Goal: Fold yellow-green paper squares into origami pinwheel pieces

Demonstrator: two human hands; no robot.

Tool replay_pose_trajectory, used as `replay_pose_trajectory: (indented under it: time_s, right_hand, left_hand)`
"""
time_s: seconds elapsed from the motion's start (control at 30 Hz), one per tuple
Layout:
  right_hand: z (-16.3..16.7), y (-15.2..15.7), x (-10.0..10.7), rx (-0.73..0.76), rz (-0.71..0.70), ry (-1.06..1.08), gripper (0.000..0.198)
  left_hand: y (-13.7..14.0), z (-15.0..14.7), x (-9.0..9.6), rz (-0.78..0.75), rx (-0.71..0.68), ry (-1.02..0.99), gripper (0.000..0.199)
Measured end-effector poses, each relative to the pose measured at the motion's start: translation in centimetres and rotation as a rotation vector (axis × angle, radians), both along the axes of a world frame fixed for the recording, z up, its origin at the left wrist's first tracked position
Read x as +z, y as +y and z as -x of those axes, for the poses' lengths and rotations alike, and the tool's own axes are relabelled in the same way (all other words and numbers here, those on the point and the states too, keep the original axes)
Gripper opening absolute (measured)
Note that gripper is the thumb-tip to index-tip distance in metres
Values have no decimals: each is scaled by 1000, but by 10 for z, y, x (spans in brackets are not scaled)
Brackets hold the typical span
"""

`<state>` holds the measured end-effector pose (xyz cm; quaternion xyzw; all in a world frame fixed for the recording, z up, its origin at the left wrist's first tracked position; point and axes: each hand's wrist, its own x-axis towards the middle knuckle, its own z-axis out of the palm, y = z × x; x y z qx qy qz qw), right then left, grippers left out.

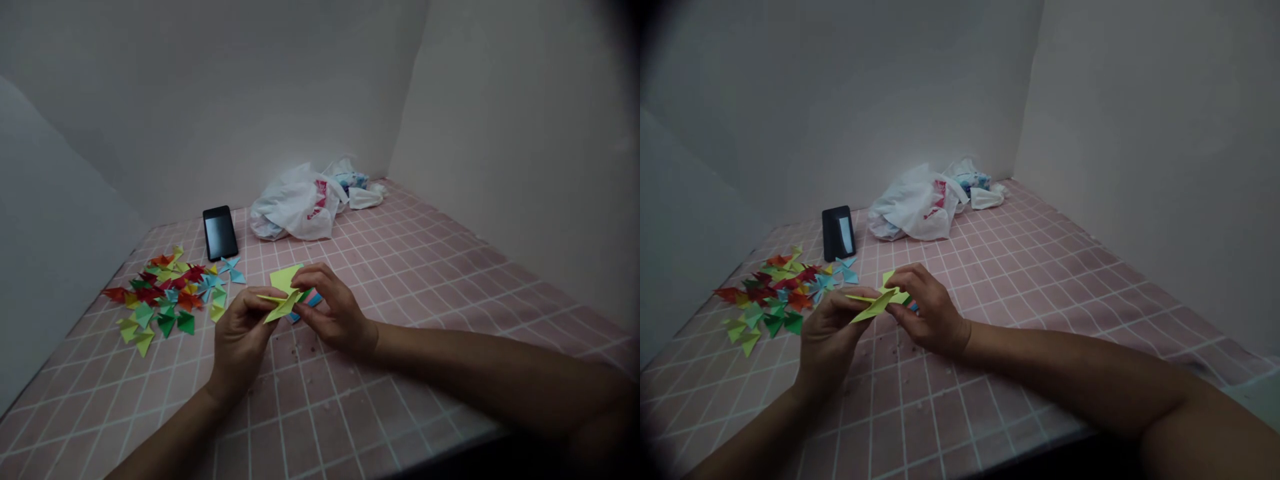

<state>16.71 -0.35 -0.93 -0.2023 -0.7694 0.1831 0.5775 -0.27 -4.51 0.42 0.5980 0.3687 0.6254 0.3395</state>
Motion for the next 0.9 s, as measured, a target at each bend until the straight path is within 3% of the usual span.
replay_pose_trajectory:
  time_s: [0.23,0.53,0.9]
  right_hand:
    - [-1,-2,4,8,-34,12,20]
    - [-3,-5,6,-2,-60,-3,18]
    - [-3,-4,6,7,-63,-16,16]
  left_hand:
    - [-4,5,0,-194,119,253,22]
    - [-9,9,4,-377,154,459,31]
    - [-5,13,-1,-344,134,409,29]
